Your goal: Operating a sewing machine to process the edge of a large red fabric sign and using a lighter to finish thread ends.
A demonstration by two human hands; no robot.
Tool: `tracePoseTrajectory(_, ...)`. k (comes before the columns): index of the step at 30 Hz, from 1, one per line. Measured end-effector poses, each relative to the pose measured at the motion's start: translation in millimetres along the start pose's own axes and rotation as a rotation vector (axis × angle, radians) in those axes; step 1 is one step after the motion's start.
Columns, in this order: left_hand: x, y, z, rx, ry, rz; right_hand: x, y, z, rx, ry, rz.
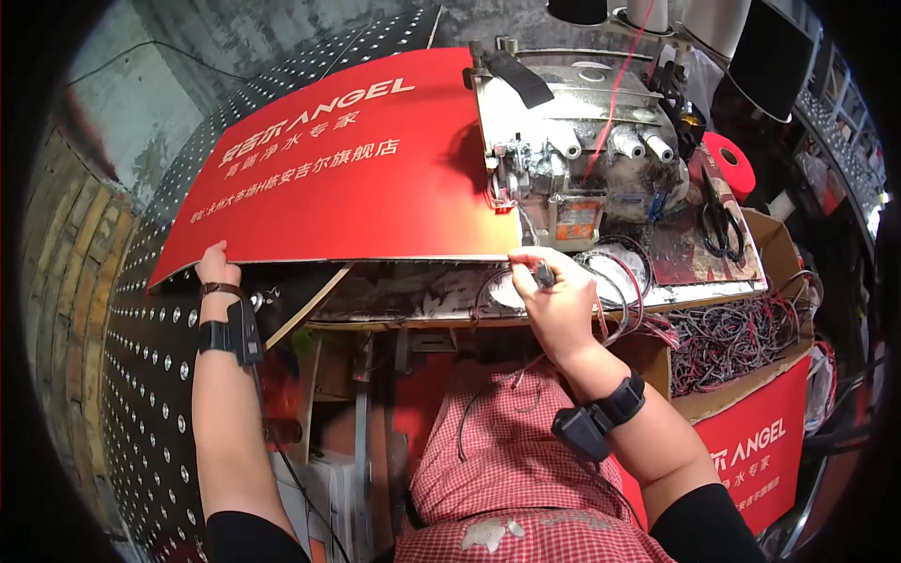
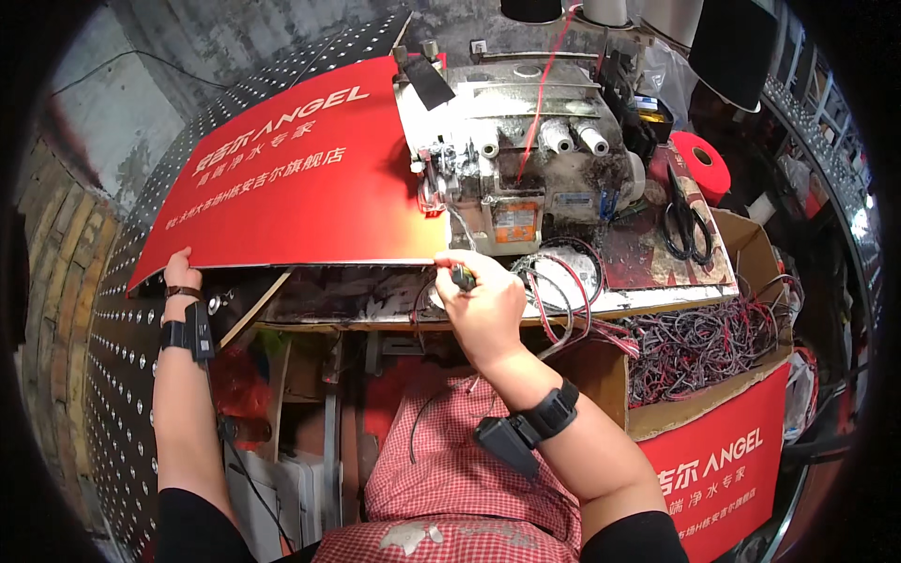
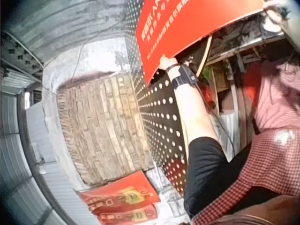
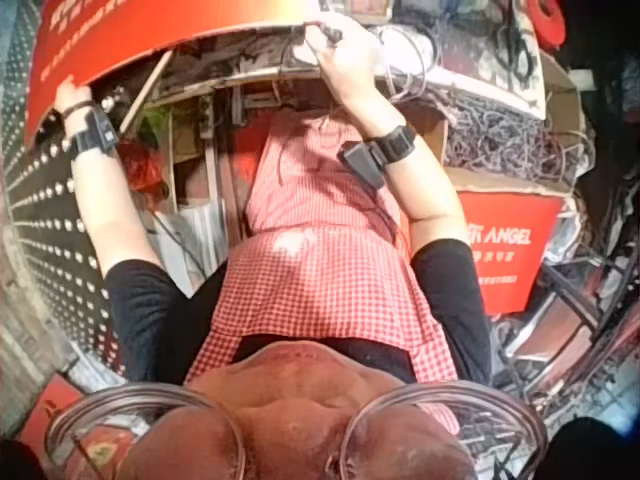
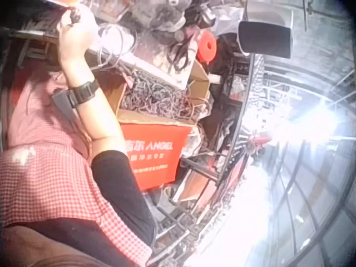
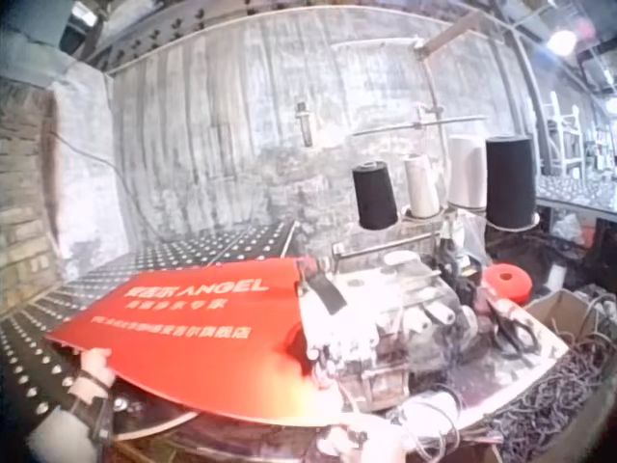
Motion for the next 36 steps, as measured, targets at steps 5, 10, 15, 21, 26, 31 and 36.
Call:
tracePoseTrajectory(5, -2.5, -17.4, 57.2, 0.082, 0.093, -0.022, 20.0, 2.0, 3.2, -0.265, -0.008, -0.067)
tracePoseTrajectory(10, -19.9, 48.4, 45.1, 0.326, 0.141, 0.248, 9.1, -14.2, 11.4, -0.294, -0.068, -0.071)
tracePoseTrajectory(15, -207.9, 117.3, 73.4, 0.892, 0.046, 0.959, 14.0, -69.1, 2.8, -0.172, 0.019, -0.337)
tracePoseTrajectory(21, -437.0, 202.7, 64.0, 1.119, -0.339, 1.467, -53.3, -230.3, 98.9, 0.127, -0.720, -0.742)
tracePoseTrajectory(26, -397.6, 255.4, -55.1, 0.438, 0.015, 1.197, -83.4, -178.2, 97.3, 0.938, -0.948, 0.259)
tracePoseTrajectory(31, -330.1, 162.3, -212.9, 0.025, 0.186, 0.357, -114.0, -144.3, 75.3, 0.866, -1.137, 0.343)
tracePoseTrajectory(36, -365.9, 143.0, -197.4, -0.082, 0.341, 0.183, 23.7, -52.0, 15.6, 0.546, -0.109, 0.344)
Point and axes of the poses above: each hand's wrist, its own x-axis towards the middle knuckle, its own z-axis out of the palm, y = z × x, the point moved 10 cm from there along x, towards the middle knuckle, and after that the axes turned 6 degrees about -z, right-handed, at the moved point
